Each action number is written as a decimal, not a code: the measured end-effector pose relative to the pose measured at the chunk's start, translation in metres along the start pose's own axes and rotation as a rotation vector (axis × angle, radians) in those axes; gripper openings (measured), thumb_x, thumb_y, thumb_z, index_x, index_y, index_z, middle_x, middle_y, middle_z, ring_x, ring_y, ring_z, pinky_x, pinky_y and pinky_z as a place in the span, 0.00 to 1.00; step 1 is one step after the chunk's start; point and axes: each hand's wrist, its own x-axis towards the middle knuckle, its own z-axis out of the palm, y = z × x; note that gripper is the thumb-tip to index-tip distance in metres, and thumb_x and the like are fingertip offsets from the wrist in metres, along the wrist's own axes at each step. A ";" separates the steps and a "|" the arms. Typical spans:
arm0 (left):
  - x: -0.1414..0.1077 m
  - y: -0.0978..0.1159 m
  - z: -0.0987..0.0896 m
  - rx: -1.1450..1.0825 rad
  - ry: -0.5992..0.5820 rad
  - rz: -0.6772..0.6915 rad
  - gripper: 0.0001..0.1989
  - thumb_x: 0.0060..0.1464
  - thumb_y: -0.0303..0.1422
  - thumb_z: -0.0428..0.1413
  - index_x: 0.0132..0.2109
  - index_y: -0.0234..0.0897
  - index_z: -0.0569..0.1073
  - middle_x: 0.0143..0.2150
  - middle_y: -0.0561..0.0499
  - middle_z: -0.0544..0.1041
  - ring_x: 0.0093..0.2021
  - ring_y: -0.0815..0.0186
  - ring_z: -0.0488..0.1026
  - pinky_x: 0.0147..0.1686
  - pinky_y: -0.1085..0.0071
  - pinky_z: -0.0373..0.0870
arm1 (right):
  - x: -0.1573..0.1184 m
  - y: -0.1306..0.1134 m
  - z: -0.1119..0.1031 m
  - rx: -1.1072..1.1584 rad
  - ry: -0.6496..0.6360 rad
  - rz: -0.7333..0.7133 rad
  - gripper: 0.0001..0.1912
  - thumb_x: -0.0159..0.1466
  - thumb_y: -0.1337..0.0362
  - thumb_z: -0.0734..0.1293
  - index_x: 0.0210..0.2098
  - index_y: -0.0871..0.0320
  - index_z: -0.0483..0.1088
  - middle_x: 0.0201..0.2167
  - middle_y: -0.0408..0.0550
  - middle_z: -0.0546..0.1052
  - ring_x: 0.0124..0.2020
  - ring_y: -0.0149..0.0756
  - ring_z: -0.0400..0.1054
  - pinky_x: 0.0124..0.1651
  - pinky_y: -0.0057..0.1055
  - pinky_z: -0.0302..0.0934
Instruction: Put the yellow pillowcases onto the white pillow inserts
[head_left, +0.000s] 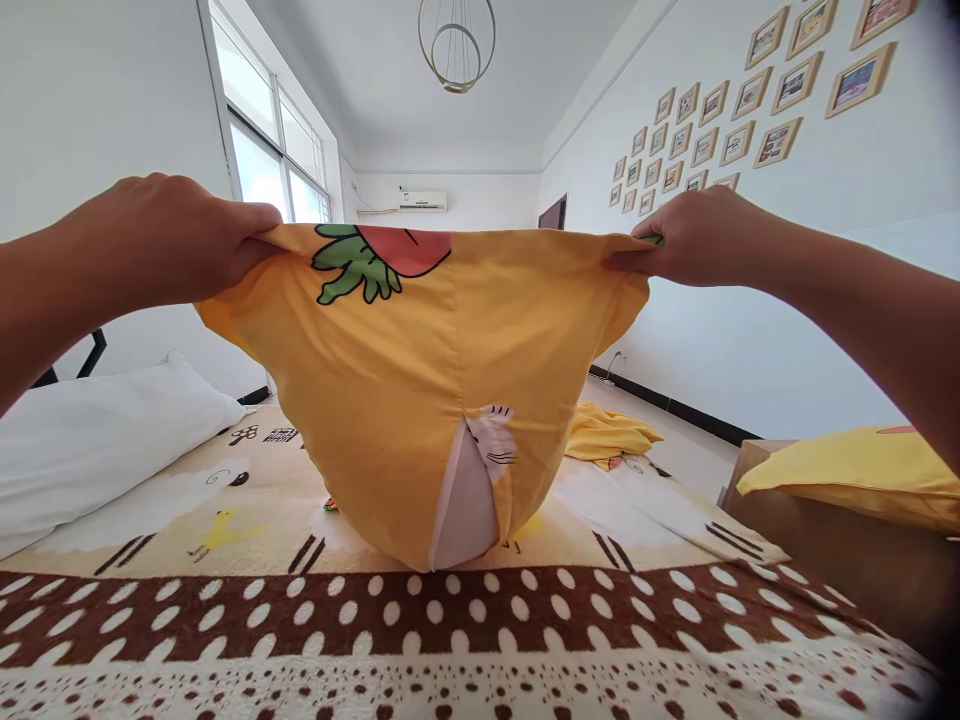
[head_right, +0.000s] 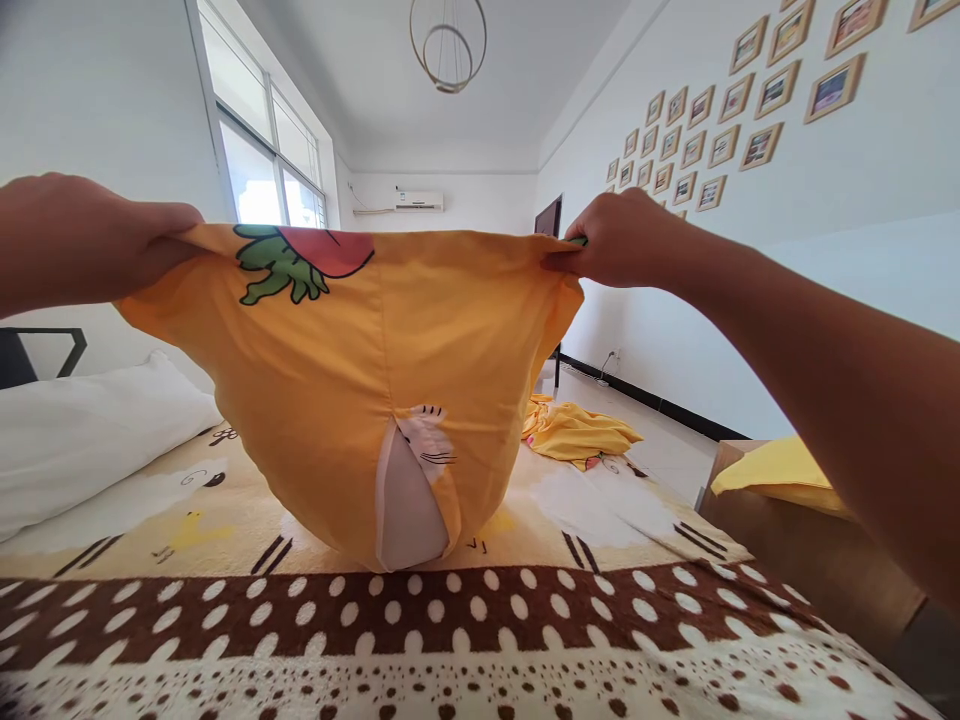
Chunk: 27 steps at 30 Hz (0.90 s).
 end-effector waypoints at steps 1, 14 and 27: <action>0.000 0.000 0.000 0.012 0.003 0.001 0.25 0.54 0.47 0.32 0.39 0.37 0.67 0.25 0.54 0.57 0.39 0.51 0.75 0.35 0.59 0.69 | -0.002 -0.001 -0.001 0.045 0.005 0.014 0.18 0.61 0.56 0.67 0.20 0.61 0.68 0.18 0.43 0.67 0.31 0.35 0.65 0.40 0.37 0.56; -0.001 -0.002 0.001 -0.021 -0.022 -0.019 0.17 0.54 0.44 0.41 0.33 0.36 0.66 0.24 0.54 0.56 0.39 0.52 0.75 0.36 0.58 0.70 | -0.015 -0.011 -0.004 0.496 -0.021 0.133 0.10 0.59 0.67 0.68 0.21 0.58 0.68 0.17 0.44 0.70 0.19 0.27 0.57 0.25 0.31 0.51; -0.001 0.000 0.003 0.010 -0.018 0.009 0.21 0.57 0.46 0.37 0.37 0.36 0.68 0.22 0.54 0.55 0.34 0.53 0.76 0.31 0.59 0.72 | -0.014 -0.010 -0.001 0.731 0.000 0.119 0.09 0.54 0.76 0.68 0.22 0.57 0.71 0.19 0.45 0.70 0.23 0.30 0.61 0.32 0.36 0.60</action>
